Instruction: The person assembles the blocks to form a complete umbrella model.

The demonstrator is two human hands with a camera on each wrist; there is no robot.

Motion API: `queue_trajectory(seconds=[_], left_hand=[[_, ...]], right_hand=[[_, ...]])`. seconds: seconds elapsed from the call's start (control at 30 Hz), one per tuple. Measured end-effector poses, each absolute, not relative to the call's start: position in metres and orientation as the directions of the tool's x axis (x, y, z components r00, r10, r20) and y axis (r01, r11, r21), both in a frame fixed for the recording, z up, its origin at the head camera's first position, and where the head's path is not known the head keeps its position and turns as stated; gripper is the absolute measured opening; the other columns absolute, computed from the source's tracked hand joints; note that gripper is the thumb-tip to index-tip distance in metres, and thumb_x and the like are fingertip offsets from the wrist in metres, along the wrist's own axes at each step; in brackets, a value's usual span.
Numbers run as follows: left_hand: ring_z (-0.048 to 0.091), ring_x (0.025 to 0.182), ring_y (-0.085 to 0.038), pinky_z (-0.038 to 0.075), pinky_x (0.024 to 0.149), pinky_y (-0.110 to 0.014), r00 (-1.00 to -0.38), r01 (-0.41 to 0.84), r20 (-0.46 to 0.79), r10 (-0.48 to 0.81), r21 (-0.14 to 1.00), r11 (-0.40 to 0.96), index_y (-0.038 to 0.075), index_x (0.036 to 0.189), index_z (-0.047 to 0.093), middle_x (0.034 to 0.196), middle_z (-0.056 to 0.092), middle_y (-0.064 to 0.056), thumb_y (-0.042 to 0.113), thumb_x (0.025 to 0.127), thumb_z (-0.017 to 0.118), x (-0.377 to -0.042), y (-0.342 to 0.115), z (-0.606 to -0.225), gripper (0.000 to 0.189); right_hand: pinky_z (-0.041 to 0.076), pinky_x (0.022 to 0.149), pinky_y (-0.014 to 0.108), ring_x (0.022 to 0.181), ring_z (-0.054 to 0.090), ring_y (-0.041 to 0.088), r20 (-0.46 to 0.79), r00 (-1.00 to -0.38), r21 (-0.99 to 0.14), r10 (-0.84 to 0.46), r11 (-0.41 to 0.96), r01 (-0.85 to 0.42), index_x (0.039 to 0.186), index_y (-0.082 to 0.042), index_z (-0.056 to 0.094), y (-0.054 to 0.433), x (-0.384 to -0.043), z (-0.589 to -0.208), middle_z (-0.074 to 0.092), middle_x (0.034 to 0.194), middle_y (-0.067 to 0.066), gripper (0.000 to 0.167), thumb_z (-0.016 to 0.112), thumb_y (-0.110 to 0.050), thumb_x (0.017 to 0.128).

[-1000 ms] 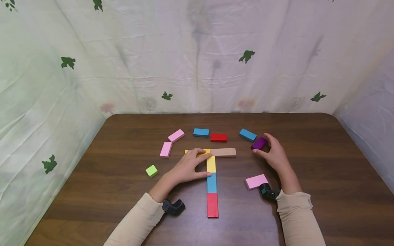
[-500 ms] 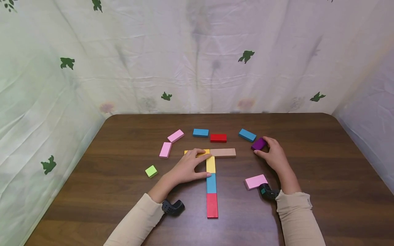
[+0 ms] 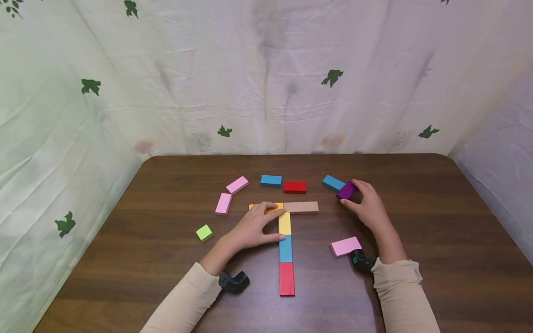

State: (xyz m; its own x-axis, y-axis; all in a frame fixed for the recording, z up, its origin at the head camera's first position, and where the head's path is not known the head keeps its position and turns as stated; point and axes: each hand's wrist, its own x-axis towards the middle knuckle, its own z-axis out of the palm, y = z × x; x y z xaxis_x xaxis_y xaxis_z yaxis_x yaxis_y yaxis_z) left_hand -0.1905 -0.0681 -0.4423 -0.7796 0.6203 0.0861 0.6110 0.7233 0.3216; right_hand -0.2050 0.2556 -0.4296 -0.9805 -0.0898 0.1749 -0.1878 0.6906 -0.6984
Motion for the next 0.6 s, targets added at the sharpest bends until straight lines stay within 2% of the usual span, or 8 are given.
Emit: queue_trajectory(seconds=[0.33,0.6], left_hand=[[0.036,0.114,-0.02,0.035,0.092,-0.036,-0.78,0.611,0.09,0.619,0.323,0.723,0.023,0.135,0.042,0.128,0.039,-0.003,0.062,0.077,0.054,-0.19,-0.068,-0.442,0.071],[0.036,0.114,-0.02,0.035,0.092,-0.036,-0.78,0.612,0.092,0.619,0.319,0.723,0.023,0.135,0.043,0.128,0.039,-0.003,0.062,0.077,0.054,-0.19,-0.068,-0.441,0.07]], right_hand=[[0.035,0.09,0.051,0.115,0.038,0.044,0.23,-0.964,-0.733,-0.135,0.627,-0.263,0.131,0.01,0.034,0.243,-0.202,-0.416,0.032,0.13,0.029,0.064,0.067,-0.013,0.081],[0.033,0.091,0.051,0.116,0.037,0.043,0.29,-0.934,-0.736,-0.207,0.576,-0.356,0.129,0.011,0.036,0.231,-0.202,-0.411,0.033,0.13,0.028,0.061,0.068,-0.002,0.078]])
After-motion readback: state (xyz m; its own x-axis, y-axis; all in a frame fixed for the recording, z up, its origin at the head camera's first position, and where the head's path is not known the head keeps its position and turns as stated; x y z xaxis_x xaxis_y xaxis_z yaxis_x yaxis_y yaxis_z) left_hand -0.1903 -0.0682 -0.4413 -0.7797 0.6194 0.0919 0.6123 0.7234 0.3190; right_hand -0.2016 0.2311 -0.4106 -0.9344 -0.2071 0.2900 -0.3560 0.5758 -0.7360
